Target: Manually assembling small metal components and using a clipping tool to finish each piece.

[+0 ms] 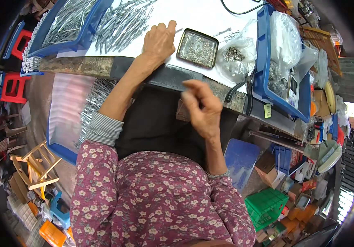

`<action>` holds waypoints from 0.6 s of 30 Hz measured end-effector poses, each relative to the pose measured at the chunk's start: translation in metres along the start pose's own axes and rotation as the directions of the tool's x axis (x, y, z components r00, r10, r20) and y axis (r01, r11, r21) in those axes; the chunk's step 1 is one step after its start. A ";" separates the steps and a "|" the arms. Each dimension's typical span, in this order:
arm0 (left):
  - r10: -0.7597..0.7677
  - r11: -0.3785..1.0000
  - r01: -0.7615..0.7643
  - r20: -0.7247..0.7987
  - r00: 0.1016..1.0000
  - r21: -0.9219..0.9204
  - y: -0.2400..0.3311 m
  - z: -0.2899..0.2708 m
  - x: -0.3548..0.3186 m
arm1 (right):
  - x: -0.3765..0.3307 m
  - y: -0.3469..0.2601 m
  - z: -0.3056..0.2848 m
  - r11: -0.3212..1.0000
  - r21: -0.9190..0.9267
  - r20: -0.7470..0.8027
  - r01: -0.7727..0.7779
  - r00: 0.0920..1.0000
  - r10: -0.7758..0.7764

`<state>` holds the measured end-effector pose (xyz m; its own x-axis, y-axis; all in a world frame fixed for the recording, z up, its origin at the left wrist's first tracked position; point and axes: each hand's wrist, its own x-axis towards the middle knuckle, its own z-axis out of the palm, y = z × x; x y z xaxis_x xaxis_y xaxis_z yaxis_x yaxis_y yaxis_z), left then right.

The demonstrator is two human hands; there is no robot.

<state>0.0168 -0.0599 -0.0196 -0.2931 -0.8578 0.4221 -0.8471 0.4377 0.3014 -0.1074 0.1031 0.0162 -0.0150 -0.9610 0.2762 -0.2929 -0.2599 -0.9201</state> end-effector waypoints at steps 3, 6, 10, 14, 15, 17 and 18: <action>0.019 0.999 -0.018 -0.013 1.000 0.050 -0.001 0.003 0.002 | 0.014 0.010 -0.017 0.982 -0.190 -0.151 -0.001 0.988 -0.028; 0.061 0.993 -0.053 -0.074 0.995 0.106 -0.003 0.005 -0.001 | 0.031 0.020 -0.029 0.914 -0.399 -0.128 0.068 0.983 -0.129; 0.042 0.997 -0.028 -0.216 0.975 0.069 -0.007 0.004 -0.004 | 0.040 0.033 -0.029 0.792 -0.604 0.011 0.089 0.995 -0.103; 0.024 0.998 -0.037 -0.293 0.956 -0.041 -0.003 0.001 -0.005 | 0.050 0.041 -0.024 0.784 -0.612 -0.015 0.103 0.990 -0.142; 0.022 0.998 -0.039 -0.285 0.958 -0.052 -0.004 0.001 -0.005 | 0.052 0.039 -0.022 0.782 -0.617 -0.014 0.081 0.993 -0.114; 0.017 0.997 -0.036 -0.279 0.960 -0.066 -0.004 -0.001 -0.005 | 0.056 0.041 -0.018 0.769 -0.634 -0.012 0.080 0.994 -0.113; 0.022 0.996 -0.046 -0.296 0.955 -0.074 -0.003 -0.002 -0.005 | 0.057 0.042 -0.017 0.757 -0.649 -0.018 0.072 0.994 -0.111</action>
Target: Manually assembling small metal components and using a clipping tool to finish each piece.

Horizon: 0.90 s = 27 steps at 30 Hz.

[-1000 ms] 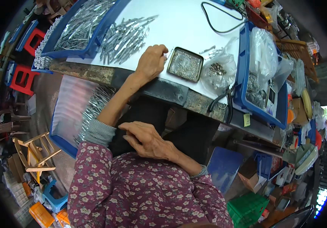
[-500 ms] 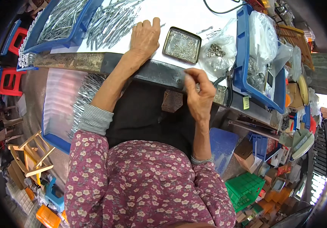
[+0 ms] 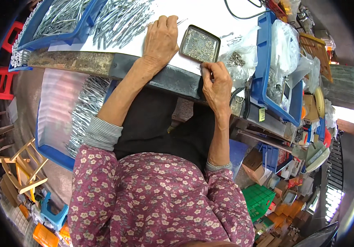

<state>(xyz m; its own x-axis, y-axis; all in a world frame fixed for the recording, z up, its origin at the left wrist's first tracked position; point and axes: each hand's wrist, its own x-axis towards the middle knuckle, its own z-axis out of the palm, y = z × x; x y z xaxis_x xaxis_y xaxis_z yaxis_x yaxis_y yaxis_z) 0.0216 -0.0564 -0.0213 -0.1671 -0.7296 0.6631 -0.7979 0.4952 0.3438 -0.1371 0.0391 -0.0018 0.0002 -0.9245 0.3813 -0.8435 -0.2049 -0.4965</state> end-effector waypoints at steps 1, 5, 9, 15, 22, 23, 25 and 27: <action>0.007 1.000 -0.008 -0.018 1.000 -0.010 0.001 -0.001 0.000 | 0.002 0.001 0.001 1.000 -0.005 0.001 0.001 1.000 -0.001; -0.056 0.992 0.057 0.005 0.998 -0.117 0.002 -0.004 0.000 | 0.006 -0.002 -0.001 0.999 0.050 0.041 0.004 0.999 -0.006; -0.117 0.974 0.118 0.018 0.993 -0.194 0.003 -0.005 -0.002 | 0.011 -0.002 -0.003 0.998 -0.026 0.107 0.048 0.993 -0.045; -0.141 0.968 0.142 0.017 0.990 -0.209 0.004 -0.007 0.000 | 0.026 -0.006 -0.008 0.973 -0.164 0.301 0.164 0.947 -0.109; -0.208 0.936 0.220 0.073 0.975 -0.274 0.005 -0.006 -0.002 | 0.025 0.004 -0.006 0.966 -0.087 0.318 0.243 0.926 -0.205; -0.209 0.937 0.221 0.073 0.975 -0.271 0.004 -0.007 -0.002 | 0.024 0.004 -0.005 0.974 -0.063 0.322 0.216 0.929 -0.185; -0.167 0.944 0.178 0.062 0.984 -0.278 0.005 -0.007 0.000 | 0.022 0.004 -0.006 0.981 -0.052 0.301 0.189 0.939 -0.165; -0.176 0.938 0.187 0.065 0.982 -0.292 0.005 -0.004 -0.001 | 0.020 0.003 -0.006 0.987 -0.026 0.274 0.159 0.951 -0.146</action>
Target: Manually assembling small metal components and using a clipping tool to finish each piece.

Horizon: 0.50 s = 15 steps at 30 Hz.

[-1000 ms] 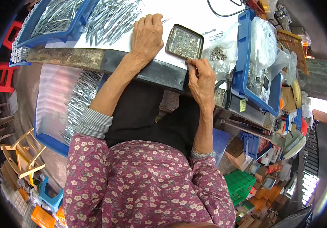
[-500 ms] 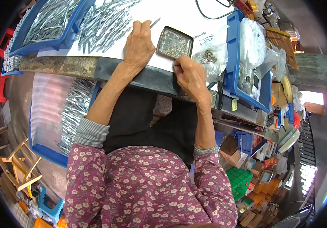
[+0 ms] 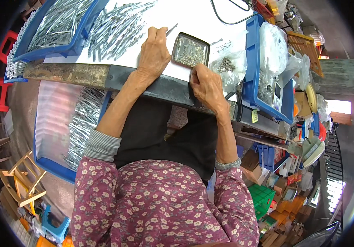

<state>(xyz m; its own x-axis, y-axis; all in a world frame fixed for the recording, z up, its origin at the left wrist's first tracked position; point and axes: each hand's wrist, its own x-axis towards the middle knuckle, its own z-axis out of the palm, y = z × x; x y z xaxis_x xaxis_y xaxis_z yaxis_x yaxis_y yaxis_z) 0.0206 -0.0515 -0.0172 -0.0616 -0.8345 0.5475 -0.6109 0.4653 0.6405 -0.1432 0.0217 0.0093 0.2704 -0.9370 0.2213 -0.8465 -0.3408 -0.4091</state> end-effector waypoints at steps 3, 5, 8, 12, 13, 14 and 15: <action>0.008 1.000 -0.009 -0.002 1.000 -0.009 -0.001 0.001 0.000 | -0.001 -0.004 -0.003 1.000 -0.021 -0.026 -0.008 1.000 0.007; -0.003 1.000 0.003 -0.007 1.000 -0.021 -0.002 0.002 0.000 | -0.002 -0.004 -0.003 0.998 0.004 -0.053 -0.055 0.997 0.055; 0.002 1.000 -0.002 0.001 1.000 -0.022 -0.001 0.001 -0.001 | -0.004 -0.002 -0.001 0.998 0.025 -0.053 -0.063 0.996 0.064; -0.010 0.999 0.010 -0.005 1.000 -0.039 -0.001 0.000 -0.003 | -0.004 -0.006 -0.003 0.998 0.004 -0.024 -0.066 0.997 0.066; -0.016 0.999 0.016 -0.003 1.000 -0.047 -0.001 0.001 -0.003 | -0.005 -0.006 -0.004 0.994 0.029 -0.018 -0.102 0.995 0.102; -0.023 0.998 0.023 0.000 1.000 -0.054 -0.001 0.001 -0.004 | -0.005 -0.007 -0.004 0.989 0.054 -0.010 -0.138 0.990 0.139; -0.025 0.998 0.025 0.000 1.000 -0.058 -0.001 0.001 -0.003 | -0.005 -0.006 -0.004 0.989 0.051 -0.008 -0.139 0.990 0.139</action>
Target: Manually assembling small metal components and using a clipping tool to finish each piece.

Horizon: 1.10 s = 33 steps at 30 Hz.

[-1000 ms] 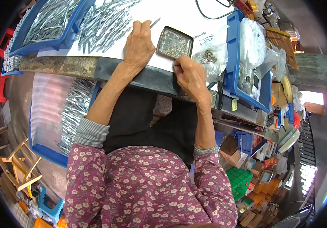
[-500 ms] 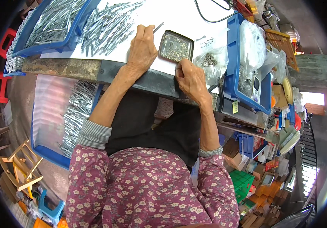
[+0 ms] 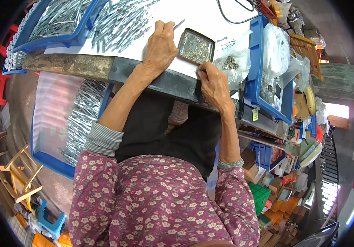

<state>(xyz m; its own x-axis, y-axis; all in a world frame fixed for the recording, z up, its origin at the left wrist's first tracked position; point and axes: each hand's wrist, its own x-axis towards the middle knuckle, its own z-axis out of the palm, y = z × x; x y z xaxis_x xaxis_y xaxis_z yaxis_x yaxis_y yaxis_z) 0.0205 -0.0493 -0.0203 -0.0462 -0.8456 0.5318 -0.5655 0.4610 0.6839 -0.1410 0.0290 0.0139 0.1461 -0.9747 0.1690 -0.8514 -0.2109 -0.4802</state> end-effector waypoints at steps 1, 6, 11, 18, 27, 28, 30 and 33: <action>-0.010 1.000 0.010 0.005 1.000 0.004 0.000 0.000 0.000 | 0.000 0.001 0.001 1.000 -0.006 0.013 -0.011 1.000 0.011; 0.045 0.998 -0.044 -0.027 0.999 0.034 0.000 -0.002 0.003 | 0.004 -0.005 -0.003 0.999 -0.031 0.031 -0.031 0.999 0.032; 0.031 0.999 -0.032 -0.022 0.999 -0.027 -0.002 0.000 0.004 | 0.013 -0.004 0.004 0.975 -0.220 0.067 -0.033 0.997 0.049; -0.039 0.994 0.046 0.074 0.996 -0.097 0.003 -0.004 0.003 | 0.008 -0.001 0.009 0.984 -0.178 0.013 -0.021 1.000 0.024; 0.106 0.968 -0.087 0.067 0.992 -0.233 0.006 -0.007 0.008 | 0.003 -0.011 0.004 0.982 0.163 -0.190 -0.098 0.973 0.128; 0.110 0.950 -0.089 0.053 0.993 -0.300 0.009 -0.008 0.008 | 0.006 -0.006 0.003 0.985 0.157 -0.202 -0.074 0.974 0.106; 0.112 0.924 -0.066 0.100 0.989 -0.377 0.014 -0.008 0.009 | 0.010 -0.008 0.001 0.979 0.186 -0.220 -0.078 0.968 0.119; -0.010 0.853 0.175 0.319 0.948 -0.492 0.023 -0.009 0.014 | 0.020 -0.009 0.005 0.976 0.216 -0.278 -0.035 0.956 0.096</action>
<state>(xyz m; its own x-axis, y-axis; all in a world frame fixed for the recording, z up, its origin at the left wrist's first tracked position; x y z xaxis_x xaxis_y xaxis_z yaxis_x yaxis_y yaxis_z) 0.0144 -0.0480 0.0079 -0.3011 -0.8919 0.3374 -0.0854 0.3776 0.9220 -0.1280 0.0109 0.0172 -0.0822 -0.9314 0.3546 -0.7270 -0.1873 -0.6606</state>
